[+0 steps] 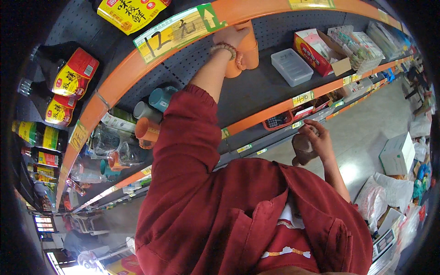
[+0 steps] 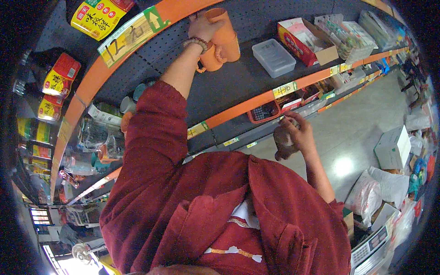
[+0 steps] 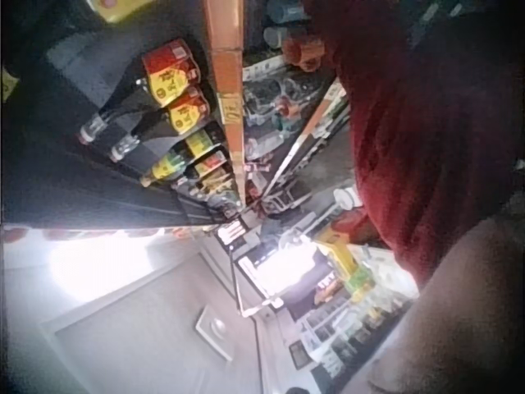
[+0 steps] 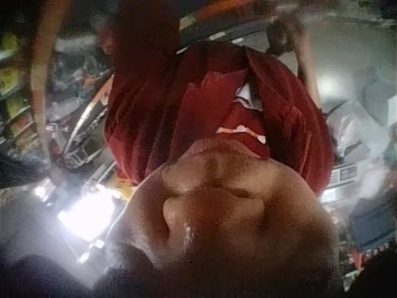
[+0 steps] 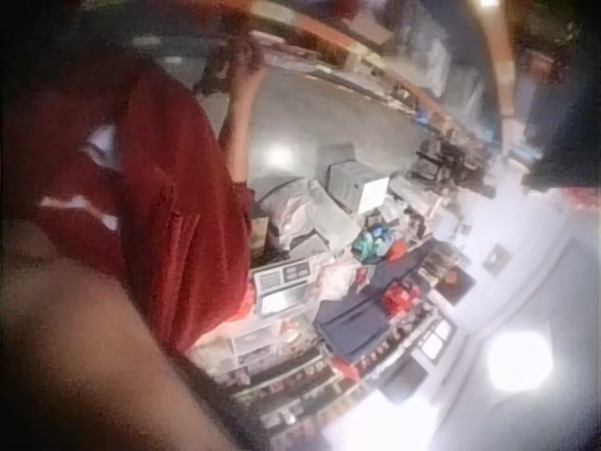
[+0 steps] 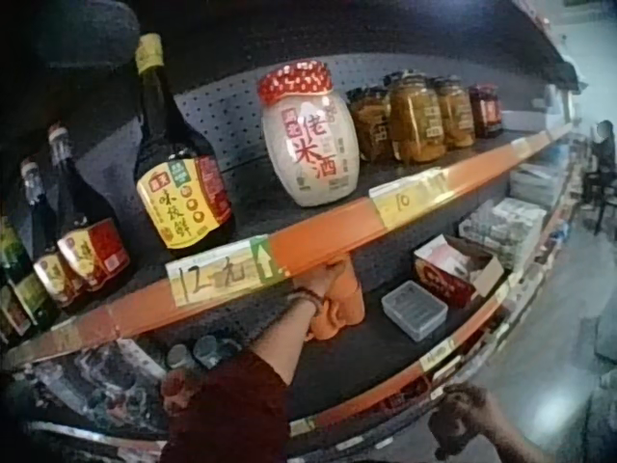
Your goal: The person wipes a store shelf with a cloth, then rearranges mugs, plastic containers, and bottles of sauces on the shelf. The person continues wiping the shelf surface and repositioning items to organize the display.
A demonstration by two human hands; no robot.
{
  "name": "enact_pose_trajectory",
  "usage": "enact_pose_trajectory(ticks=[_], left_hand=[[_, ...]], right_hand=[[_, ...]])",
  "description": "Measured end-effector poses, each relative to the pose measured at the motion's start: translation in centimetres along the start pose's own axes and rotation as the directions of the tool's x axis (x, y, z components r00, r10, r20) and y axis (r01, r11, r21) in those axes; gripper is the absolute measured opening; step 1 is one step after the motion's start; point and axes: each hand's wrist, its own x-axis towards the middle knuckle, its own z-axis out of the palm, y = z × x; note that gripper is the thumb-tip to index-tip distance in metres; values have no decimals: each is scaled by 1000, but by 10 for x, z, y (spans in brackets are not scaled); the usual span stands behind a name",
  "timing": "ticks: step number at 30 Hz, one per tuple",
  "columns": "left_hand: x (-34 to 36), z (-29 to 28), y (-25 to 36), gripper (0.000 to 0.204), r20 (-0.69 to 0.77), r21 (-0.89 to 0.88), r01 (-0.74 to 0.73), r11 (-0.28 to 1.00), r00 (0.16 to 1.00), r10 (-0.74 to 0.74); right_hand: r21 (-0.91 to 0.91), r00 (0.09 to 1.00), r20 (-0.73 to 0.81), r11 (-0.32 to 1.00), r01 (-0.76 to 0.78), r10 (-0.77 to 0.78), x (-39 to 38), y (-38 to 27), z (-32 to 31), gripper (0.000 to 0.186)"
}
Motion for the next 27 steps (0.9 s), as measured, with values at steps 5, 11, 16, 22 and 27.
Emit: enact_pose_trajectory(ticks=[5, 11, 16, 22, 27], left_hand=[[-18, -6, -15, 91, -75, -73, -69, 995, 995, 64], [-95, -63, -82, 64, -362, -13, -135, 991, 924, 121], [-199, -150, -186, 63, -520, 341, 108, 934, 849, 91], [-314, -180, -247, 75, -604, 123, 450, 885, 741, -293], [-333, -166, -262, 61, -520, 175, 481, 859, 786, -335]], right_hand=[[-28, 1000, 21, 1000, -1, 1, 3, -10, 12, 28], [-123, 994, 99, 990, 65, -53, 16, -15, 27, 26], [-49, 971, 231, 996, 75, -62, 31, -20, 47, 26], [-63, 942, 323, 991, 117, -91, 45, -23, 71, 29], [-100, 928, 368, 990, 95, -52, 41, -47, 91, 33]])
